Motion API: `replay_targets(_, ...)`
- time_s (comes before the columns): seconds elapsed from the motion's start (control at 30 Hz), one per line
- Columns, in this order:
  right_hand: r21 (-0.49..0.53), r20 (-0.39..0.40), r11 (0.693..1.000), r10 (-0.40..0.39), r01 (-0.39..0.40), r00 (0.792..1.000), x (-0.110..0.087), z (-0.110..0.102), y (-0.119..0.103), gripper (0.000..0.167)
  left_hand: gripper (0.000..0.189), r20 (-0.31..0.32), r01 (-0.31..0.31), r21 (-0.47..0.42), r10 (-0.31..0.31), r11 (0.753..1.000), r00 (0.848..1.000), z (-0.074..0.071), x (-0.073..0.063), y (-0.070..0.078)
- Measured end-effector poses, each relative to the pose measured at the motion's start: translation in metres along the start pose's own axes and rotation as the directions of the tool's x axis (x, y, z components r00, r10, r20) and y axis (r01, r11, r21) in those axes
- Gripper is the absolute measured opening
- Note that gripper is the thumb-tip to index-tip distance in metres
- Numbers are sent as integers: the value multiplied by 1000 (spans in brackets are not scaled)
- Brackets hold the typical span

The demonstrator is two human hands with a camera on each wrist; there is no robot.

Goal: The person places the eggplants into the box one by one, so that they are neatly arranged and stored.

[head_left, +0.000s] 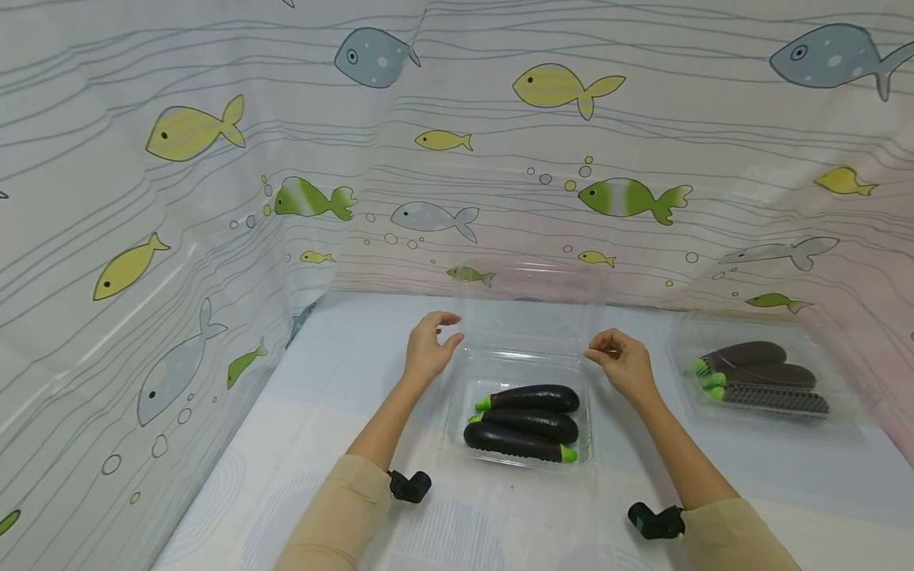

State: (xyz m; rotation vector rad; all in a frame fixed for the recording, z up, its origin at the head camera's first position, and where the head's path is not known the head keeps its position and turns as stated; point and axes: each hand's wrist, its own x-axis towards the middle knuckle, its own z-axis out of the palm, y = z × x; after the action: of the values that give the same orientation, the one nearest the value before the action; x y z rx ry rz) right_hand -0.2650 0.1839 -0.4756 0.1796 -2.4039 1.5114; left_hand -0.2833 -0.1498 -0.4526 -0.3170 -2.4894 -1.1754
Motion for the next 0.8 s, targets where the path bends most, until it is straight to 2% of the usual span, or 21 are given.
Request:
replay_targets(0.2,-96,-36,992,-83,79,996,-1,-1,-1,16,16,-11,29,15,-29,999,1000,3,2,0)
replay_targets(0.33,-151,-76,976,-169,156,983,-1,-3,-3,20,16,-9,30,5,-30,1000,1000,4,2,0)
replay_targets(0.43,-171,-111,960,-243,222,964,-1,-4,-5,27,16,-13,24,12,-24,1000,1000,4,1,0)
replay_targets(0.6,-177,-183,930,-352,322,918,2,-10,-11,47,16,-27,-6,15,6,1000,1000,5,0,1)
replay_targets(0.8,-169,-231,912,-405,374,885,5,-14,-18,54,16,-36,-19,22,20,1000,999,6,-1,2)
